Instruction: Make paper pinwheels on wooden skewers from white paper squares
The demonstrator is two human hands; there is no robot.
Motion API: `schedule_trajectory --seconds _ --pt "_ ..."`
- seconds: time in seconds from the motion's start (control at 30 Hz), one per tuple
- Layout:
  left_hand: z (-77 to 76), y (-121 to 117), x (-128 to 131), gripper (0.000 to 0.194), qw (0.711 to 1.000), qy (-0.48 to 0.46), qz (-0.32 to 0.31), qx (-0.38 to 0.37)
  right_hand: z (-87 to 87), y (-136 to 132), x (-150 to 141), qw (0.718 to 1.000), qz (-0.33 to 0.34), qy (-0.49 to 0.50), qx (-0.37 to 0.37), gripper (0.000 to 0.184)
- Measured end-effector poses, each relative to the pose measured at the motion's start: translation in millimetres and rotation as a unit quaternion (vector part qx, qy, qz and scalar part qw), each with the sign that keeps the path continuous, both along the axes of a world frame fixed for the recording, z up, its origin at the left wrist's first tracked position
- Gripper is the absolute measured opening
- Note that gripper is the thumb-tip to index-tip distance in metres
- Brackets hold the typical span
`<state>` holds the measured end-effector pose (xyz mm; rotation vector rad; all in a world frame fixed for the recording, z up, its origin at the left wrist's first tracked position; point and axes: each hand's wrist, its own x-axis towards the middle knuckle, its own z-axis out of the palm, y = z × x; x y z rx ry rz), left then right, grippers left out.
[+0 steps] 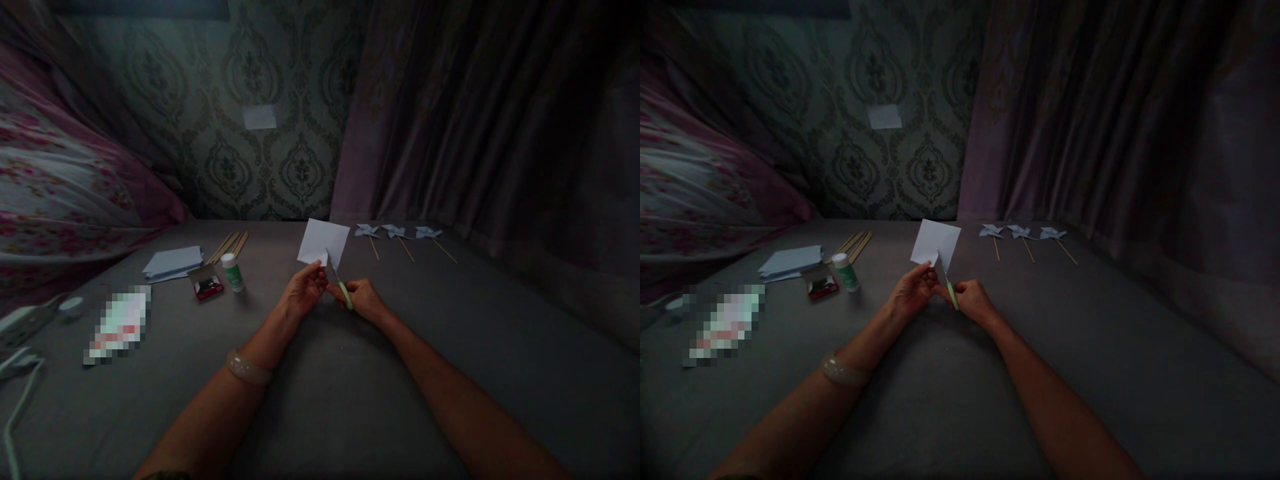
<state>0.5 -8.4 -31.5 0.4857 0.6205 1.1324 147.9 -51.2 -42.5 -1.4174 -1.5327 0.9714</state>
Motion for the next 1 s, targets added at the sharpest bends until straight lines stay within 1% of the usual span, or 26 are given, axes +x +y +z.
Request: schedule_trajectory --seconds 0.13,0.23,0.4,0.5,0.53,0.6,0.7,0.83,0.97,1.0 --pt "0.1 -0.1 0.4 0.017 1.0 -0.006 -0.002 -0.011 -2.5 1.2 1.2 1.0 0.003 -0.001 -0.004 0.053" --pt "-1.8 0.5 1.9 0.018 1.0 0.002 0.005 -0.001 -2.0 1.5 1.6 1.0 0.017 -0.012 -0.018 0.053" --pt "-7.0 5.3 1.8 0.026 0.995 0.037 0.083 0.03 5.6 -0.1 8.1 0.994 0.075 -0.067 -0.053 0.053" --pt "-8.5 8.6 -1.2 0.032 0.992 0.041 0.111 0.034 12.9 -1.2 19.3 0.985 0.099 -0.116 -0.087 0.049" --pt "-8.7 9.3 -2.1 0.033 0.992 0.041 0.116 0.033 15.3 -1.2 23.8 0.982 0.097 -0.13 -0.098 0.048" --pt "-8.7 10.0 -3.3 0.036 0.991 0.042 0.121 0.029 19.1 -0.4 33.3 0.978 0.071 -0.16 -0.113 0.047" --pt "-9.0 9.8 -3.5 0.038 0.991 0.05 0.124 0.024 21.3 1.8 47.3 0.971 0.034 -0.204 -0.116 0.048" --pt "-10.2 9.7 -2.7 0.041 0.99 0.057 0.125 0.037 20.9 1.6 70.1 0.952 0.028 -0.28 -0.119 0.048" --pt "-12.3 10.1 -1.7 0.044 0.99 0.046 0.123 0.04 25.5 -4.6 98.9 0.919 0.043 -0.353 -0.169 0.043" --pt "-13.0 10.2 -1.4 0.045 0.991 0.043 0.122 0.043 27.6 -6.4 105.8 0.908 0.036 -0.376 -0.184 0.041"
